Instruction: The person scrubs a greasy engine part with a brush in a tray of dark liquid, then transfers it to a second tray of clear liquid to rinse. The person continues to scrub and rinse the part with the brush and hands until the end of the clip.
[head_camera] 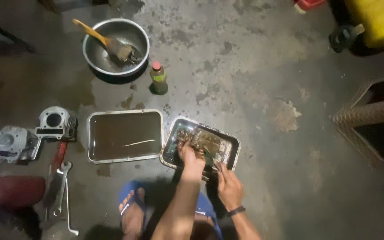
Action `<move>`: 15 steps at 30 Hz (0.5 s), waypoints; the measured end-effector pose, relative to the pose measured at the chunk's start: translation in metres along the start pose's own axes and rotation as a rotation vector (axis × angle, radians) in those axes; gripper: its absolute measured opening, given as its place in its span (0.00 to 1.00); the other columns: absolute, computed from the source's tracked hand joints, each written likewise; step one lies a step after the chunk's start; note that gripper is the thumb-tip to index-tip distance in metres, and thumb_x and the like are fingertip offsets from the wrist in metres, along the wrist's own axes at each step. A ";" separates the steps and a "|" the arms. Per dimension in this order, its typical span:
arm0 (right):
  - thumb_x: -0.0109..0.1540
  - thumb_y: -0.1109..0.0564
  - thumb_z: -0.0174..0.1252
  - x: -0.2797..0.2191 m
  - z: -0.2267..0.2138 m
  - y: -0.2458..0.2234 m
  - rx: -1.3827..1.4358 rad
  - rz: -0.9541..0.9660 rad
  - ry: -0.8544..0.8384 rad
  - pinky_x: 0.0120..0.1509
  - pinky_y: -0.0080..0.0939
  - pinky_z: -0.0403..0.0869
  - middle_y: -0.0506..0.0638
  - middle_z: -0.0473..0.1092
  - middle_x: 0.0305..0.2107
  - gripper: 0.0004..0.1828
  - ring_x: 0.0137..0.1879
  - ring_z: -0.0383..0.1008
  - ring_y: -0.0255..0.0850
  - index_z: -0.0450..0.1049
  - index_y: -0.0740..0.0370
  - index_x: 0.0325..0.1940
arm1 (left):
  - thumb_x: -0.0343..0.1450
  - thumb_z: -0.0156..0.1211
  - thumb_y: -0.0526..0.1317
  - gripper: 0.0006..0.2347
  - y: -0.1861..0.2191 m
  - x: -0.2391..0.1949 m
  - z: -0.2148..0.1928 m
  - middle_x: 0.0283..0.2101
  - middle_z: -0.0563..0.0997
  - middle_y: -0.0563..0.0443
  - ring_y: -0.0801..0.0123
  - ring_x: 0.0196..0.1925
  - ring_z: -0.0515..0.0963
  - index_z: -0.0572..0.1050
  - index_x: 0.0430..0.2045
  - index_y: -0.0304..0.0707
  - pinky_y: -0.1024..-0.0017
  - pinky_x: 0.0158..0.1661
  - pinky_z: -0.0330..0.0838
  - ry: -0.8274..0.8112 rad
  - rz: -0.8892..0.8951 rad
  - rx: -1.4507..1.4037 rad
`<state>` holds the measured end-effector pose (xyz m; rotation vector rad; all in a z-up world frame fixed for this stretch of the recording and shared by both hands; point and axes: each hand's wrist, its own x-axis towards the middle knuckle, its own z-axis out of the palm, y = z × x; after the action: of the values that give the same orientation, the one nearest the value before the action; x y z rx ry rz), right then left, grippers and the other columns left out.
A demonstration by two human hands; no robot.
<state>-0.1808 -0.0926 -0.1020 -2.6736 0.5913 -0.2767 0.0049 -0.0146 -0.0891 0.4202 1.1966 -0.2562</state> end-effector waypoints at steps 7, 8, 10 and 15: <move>0.70 0.44 0.46 -0.008 0.006 0.025 -0.125 0.135 -0.038 0.28 0.41 0.70 0.41 0.68 0.27 0.22 0.26 0.65 0.38 0.67 0.30 0.69 | 0.73 0.52 0.36 0.04 0.014 -0.014 0.005 0.36 0.84 0.46 0.62 0.26 0.77 0.74 0.33 0.50 0.68 0.21 0.65 0.055 -0.069 0.042; 0.69 0.46 0.49 -0.003 0.000 0.006 -0.090 0.017 0.026 0.29 0.44 0.70 0.43 0.67 0.26 0.20 0.26 0.67 0.41 0.70 0.37 0.66 | 0.74 0.46 0.36 0.07 0.016 -0.030 0.010 0.44 0.82 0.43 0.56 0.36 0.78 0.73 0.38 0.52 0.59 0.30 0.70 0.023 -0.047 0.007; 0.69 0.48 0.52 -0.001 -0.001 -0.003 -0.052 -0.098 0.093 0.31 0.46 0.71 0.45 0.67 0.25 0.18 0.27 0.69 0.43 0.74 0.44 0.62 | 0.75 0.41 0.37 0.10 0.027 -0.059 0.020 0.52 0.79 0.40 0.49 0.47 0.79 0.71 0.42 0.54 0.50 0.38 0.74 -0.010 -0.024 -0.025; 0.71 0.41 0.43 -0.016 0.017 0.061 -0.160 0.106 -0.028 0.23 0.28 0.64 0.36 0.65 0.24 0.23 0.23 0.57 0.29 0.66 0.34 0.70 | 0.80 0.46 0.40 0.09 0.028 -0.043 0.014 0.31 0.82 0.51 0.74 0.17 0.72 0.77 0.37 0.46 0.78 0.15 0.61 0.012 -0.081 0.083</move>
<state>-0.2130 -0.1311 -0.1441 -2.7812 0.7730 -0.1692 0.0133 0.0027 -0.0395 0.4465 1.2197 -0.3747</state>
